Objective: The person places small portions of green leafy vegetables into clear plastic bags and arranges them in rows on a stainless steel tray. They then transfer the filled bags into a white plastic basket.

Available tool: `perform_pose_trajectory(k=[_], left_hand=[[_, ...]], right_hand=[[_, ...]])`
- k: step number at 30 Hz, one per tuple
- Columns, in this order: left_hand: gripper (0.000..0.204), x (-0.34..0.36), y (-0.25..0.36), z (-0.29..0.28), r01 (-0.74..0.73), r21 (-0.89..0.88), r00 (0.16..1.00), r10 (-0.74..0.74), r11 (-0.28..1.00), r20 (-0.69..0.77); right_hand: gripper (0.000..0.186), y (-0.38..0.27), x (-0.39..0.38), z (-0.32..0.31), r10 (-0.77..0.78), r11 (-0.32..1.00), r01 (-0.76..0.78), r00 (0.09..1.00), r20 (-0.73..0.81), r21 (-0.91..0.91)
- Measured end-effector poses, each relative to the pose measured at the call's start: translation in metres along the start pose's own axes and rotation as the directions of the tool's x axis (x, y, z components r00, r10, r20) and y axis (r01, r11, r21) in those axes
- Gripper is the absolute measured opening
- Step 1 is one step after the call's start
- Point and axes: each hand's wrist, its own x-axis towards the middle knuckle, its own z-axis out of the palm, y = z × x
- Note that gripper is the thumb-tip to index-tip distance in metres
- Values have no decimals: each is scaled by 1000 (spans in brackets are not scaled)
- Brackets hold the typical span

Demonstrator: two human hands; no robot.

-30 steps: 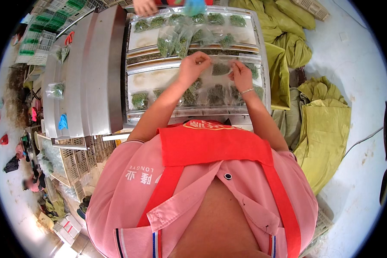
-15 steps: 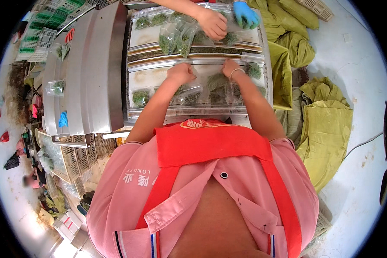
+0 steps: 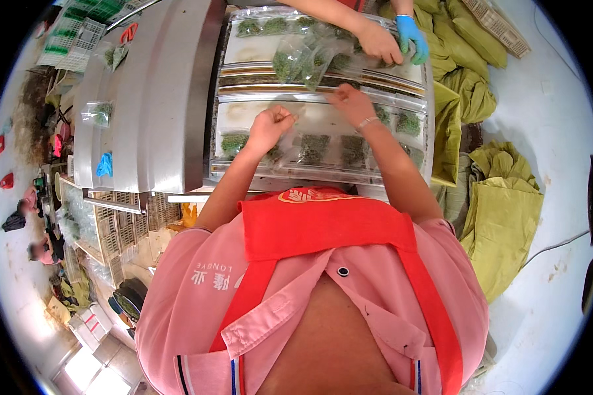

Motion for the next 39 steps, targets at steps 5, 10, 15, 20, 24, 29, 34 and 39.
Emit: perform_pose_trajectory(k=[5, 10, 15, 20, 24, 29, 34, 39], left_hand=[[17, -1, 14, -15, -40, -78, 999, 39, 996, -7], [20, 4, 7, -28, -72, -52, 997, 71, 996, -21], [35, 30, 6, -17, -289, 123, 953, 297, 949, -56], [31, 41, 14, -18, -251, 59, 955, 237, 966, 178], [22, 41, 3, -13, -226, -160, 953, 253, 961, 169], [16, 39, 16, -8, -241, -61, 944, 249, 969, 216], [22, 54, 24, -16, -144, 316, 986, 107, 938, 132], [22, 58, 20, -22, -53, 734, 987, -78, 677, 143]], right_hand=[[36, -31, 43, 27, 111, 980, -119, 992, -54, -160], [27, -22, 7, 26, -120, 972, 66, 964, -235, -225], [17, -37, -46, 20, -257, 965, 220, 908, -331, -145], [17, -39, -67, 36, 66, 954, 19, 961, -270, 299], [19, -40, -75, 40, 299, 776, -116, 933, -200, 621], [19, -35, -66, 33, 324, 787, -156, 928, -184, 597], [20, -2, -43, 32, 104, 994, -94, 956, -276, 48], [21, 15, -12, 63, 178, 983, -181, 979, -104, -23]])
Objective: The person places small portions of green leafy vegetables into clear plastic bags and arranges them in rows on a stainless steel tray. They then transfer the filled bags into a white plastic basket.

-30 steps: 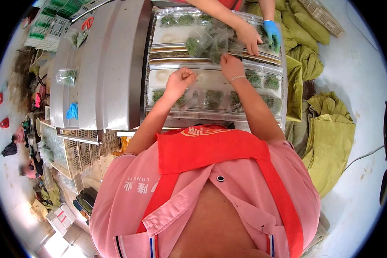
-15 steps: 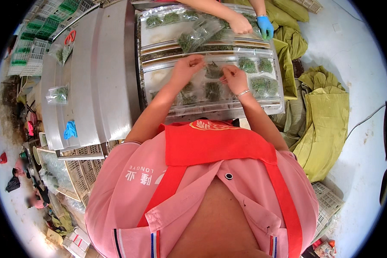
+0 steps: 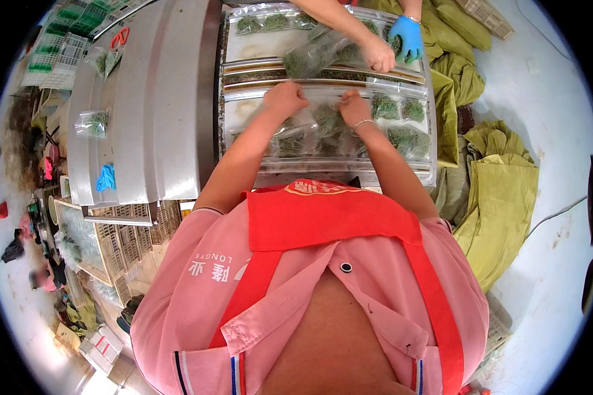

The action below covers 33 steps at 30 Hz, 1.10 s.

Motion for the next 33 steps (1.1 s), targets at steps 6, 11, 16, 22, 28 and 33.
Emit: perform_pose_trajectory(k=[6, 11, 16, 22, 28, 33], left_hand=[[30, -4, -14, 8, 43, 155, 997, -51, 987, 50], [35, -16, -15, 5, 75, -67, 995, -79, 995, -55], [34, -37, -13, -5, 85, -284, 982, -128, 955, -136], [31, -36, -24, 3, -26, -558, 977, -98, 830, -192], [26, -40, -24, -1, -68, -630, 986, -43, 773, -159], [30, -32, -23, 19, -215, -711, 964, 31, 669, -263]], right_hand=[[22, 13, 41, -11, -27, 913, 129, 966, 258, -388], [23, 32, 37, -50, 155, 908, -145, 988, -6, -393], [22, -7, 9, -68, 19, 944, -31, 999, -39, -330], [36, -51, 63, -28, 115, 963, -156, 976, 186, 221], [39, -60, 58, -16, 34, 979, -46, 998, 61, 200], [23, -50, -9, -57, -242, 950, 210, 963, -117, -231]])
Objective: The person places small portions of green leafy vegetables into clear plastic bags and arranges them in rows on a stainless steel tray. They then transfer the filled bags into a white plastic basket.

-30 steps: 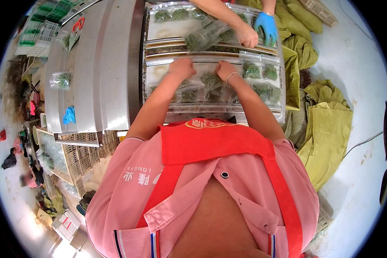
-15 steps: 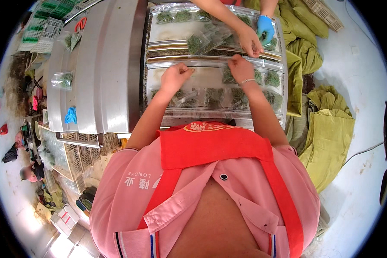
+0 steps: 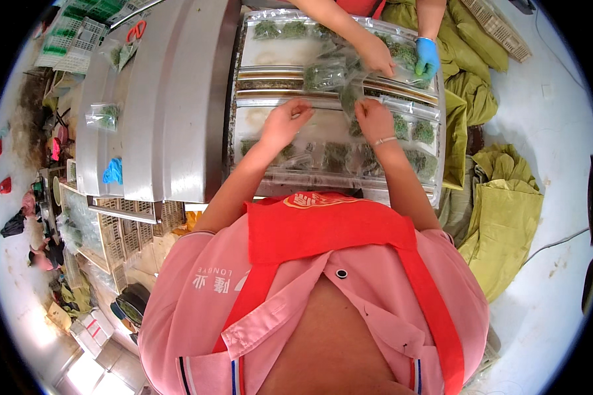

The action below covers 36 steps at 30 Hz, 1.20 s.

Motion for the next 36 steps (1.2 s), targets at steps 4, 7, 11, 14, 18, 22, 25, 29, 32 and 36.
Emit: perform_pose_trajectory(k=[4, 7, 11, 14, 18, 22, 25, 29, 32, 36], left_hand=[[35, 7, 12, 15, -59, 129, 997, 51, 990, 66], [39, 9, 25, 16, -59, 138, 994, 46, 989, 101], [35, 4, 27, 7, -83, 6, 983, 81, 997, 162], [27, -5, 37, -1, -8, 107, 968, -19, 994, 251], [18, -18, 35, -5, 27, -50, 958, -11, 998, 287], [18, -19, 14, -15, 54, -87, 985, -39, 995, 168], [26, -14, 12, -14, 117, 330, 976, -169, 937, 136], [26, -3, -11, -26, 145, 411, 964, -223, 900, 148], [36, 1, -19, -50, 170, 514, 940, -295, 841, 173], [39, 7, -21, -72, 199, 766, 888, -443, 612, 124]], right_hand=[[13, 6, -24, -10, -194, 980, 196, 980, -46, 31], [10, -2, -37, -20, -263, 959, 269, 962, -76, 88], [11, -7, -54, -22, -365, 928, 367, 930, -50, 65], [12, -12, -60, -24, -366, 927, 364, 931, 5, 95], [15, -22, -64, -21, -110, 938, 66, 987, 114, 340], [20, -15, -47, 3, 211, 663, -452, 878, 430, 597], [20, 11, -38, 54, 157, 861, -253, 957, 242, 441], [19, 18, -24, 92, 89, 939, -139, 981, 171, 313], [17, 12, -8, 115, -91, 988, 42, 931, 353, 146], [11, 9, 17, 150, -189, 948, -15, 776, 602, 318]])
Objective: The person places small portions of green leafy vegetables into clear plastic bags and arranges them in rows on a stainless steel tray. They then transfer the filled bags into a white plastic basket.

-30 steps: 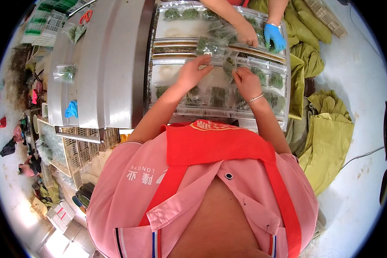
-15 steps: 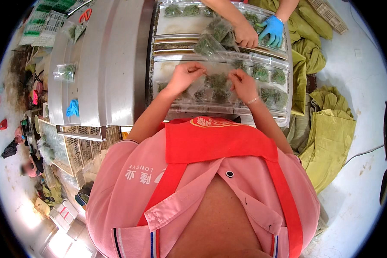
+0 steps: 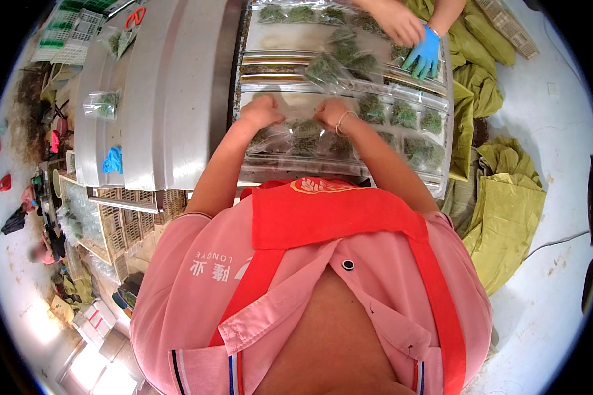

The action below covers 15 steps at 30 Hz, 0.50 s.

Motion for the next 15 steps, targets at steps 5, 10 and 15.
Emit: perform_pose_trajectory(k=[5, 10, 15], left_hand=[[34, -16, 18, -8, -26, -86, 993, 16, 996, -114], [27, -26, 30, 1, -130, -272, 984, 91, 953, -152], [23, -41, 48, -8, -127, -331, 989, 94, 935, -114]], right_hand=[[8, 4, 6, -29, 168, 985, -172, 946, -279, 9], [7, -11, -29, -54, 358, 933, -329, 830, -427, 142], [12, -21, -51, -55, 100, 995, -82, 798, -595, 58]])
